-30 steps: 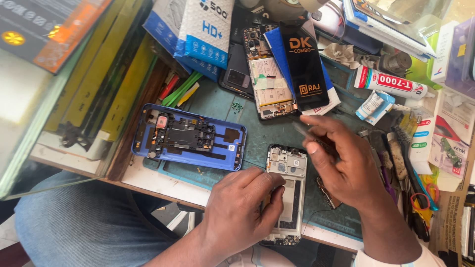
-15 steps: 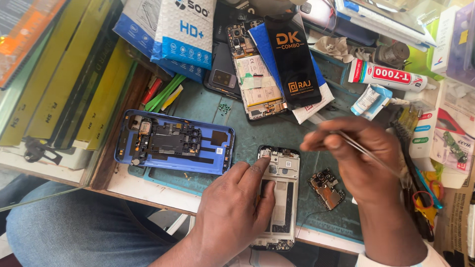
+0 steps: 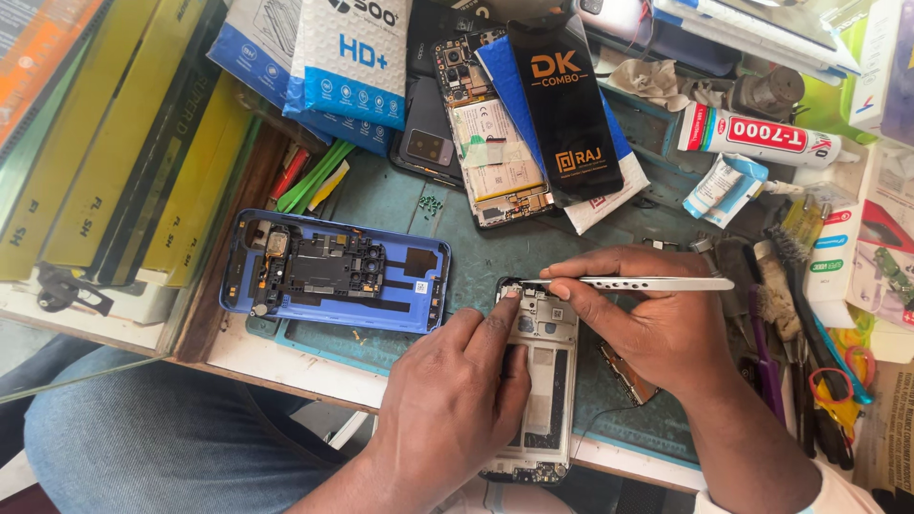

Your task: The person uses tweezers to remove and reposition small internal components inside a disassembled smartphone. They then apply adhesive along the edges of the phone's frame using a tube.

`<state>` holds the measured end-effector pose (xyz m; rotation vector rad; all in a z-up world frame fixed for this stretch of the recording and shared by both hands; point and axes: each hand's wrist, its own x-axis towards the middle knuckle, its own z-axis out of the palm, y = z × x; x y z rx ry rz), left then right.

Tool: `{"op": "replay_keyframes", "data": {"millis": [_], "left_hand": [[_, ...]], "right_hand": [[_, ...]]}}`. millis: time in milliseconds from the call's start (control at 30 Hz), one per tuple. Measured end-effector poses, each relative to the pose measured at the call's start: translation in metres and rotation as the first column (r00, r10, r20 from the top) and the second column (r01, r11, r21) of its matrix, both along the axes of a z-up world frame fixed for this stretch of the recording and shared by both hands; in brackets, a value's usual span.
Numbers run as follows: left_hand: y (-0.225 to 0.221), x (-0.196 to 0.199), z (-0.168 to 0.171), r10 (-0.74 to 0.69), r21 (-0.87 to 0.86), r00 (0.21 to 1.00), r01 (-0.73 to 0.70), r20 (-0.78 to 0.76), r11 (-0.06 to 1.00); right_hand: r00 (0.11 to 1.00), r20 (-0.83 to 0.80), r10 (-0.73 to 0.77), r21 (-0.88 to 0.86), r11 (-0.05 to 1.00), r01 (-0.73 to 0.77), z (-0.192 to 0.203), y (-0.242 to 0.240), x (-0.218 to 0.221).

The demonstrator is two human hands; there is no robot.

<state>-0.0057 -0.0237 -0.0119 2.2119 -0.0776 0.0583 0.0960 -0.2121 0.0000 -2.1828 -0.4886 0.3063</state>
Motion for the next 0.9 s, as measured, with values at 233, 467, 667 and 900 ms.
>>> {"op": "replay_keyframes", "data": {"millis": [233,467,667,900], "left_hand": [[0.0001,-0.0012,-0.0022,-0.001,-0.007,1.0,0.001,0.007,1.0],[0.0003,-0.0005,-0.0011,0.001,-0.015,1.0,-0.001,-0.002,1.0],[0.0008,0.0,-0.0001,0.005,-0.027,1.0,-0.005,-0.004,1.0],[0.0006,0.0,-0.0008,-0.004,-0.012,1.0,0.003,-0.011,1.0]], "right_hand": [[0.997,0.068,0.025,-0.028,0.999,-0.024,-0.003,0.004,0.0003],[0.996,0.074,0.048,-0.051,0.998,-0.045,-0.0015,0.004,0.0005],[0.998,0.063,0.02,-0.049,0.999,-0.017,-0.0042,0.0032,0.0001],[1.0,0.014,-0.017,-0.024,1.0,0.017,-0.0046,0.0021,-0.0001]]}}
